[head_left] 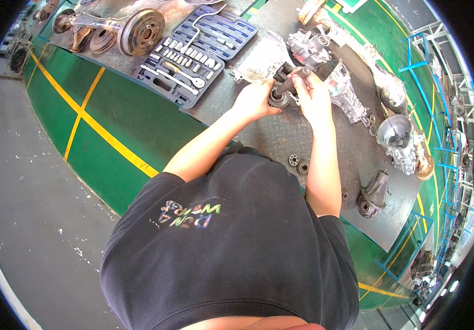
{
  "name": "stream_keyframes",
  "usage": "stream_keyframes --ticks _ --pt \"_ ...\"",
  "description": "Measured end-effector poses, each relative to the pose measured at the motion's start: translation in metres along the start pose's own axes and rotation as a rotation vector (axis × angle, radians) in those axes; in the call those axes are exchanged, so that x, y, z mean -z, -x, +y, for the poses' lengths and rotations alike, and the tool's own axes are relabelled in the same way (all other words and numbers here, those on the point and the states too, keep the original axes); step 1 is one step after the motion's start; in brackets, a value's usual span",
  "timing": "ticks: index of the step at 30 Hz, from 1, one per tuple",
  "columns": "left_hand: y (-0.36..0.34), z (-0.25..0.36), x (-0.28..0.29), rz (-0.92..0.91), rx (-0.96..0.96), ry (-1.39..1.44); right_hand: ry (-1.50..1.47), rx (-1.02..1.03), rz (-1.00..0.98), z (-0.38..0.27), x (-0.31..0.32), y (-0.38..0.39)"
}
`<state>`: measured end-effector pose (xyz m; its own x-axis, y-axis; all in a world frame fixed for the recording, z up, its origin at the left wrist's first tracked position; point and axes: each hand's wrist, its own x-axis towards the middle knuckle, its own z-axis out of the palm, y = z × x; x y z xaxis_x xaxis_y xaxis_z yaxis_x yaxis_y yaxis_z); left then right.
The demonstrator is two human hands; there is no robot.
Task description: Manipulating and assembling gears and shafts from a vehicle transmission on a workbench.
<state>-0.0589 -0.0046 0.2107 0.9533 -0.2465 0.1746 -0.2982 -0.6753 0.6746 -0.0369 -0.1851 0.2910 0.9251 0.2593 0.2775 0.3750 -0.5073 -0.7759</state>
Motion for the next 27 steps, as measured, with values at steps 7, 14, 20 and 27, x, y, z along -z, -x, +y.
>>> stream_keyframes --ticks 7,14,20,27 --pt "0.001 0.002 -0.001 0.012 0.002 -0.141 -0.082 0.021 0.021 -0.005 -0.002 -0.002" --pt "0.002 -0.043 -0.008 -0.055 -0.154 0.076 -0.145 -0.005 0.002 -0.008 0.001 0.001" --pt "0.008 -0.052 -0.017 -0.100 -0.084 0.334 -0.144 0.023 -0.008 -0.003 0.003 0.005" --pt "0.016 -0.073 -0.043 -0.036 0.017 0.484 -0.146 0.013 -0.019 -0.013 0.003 0.002"
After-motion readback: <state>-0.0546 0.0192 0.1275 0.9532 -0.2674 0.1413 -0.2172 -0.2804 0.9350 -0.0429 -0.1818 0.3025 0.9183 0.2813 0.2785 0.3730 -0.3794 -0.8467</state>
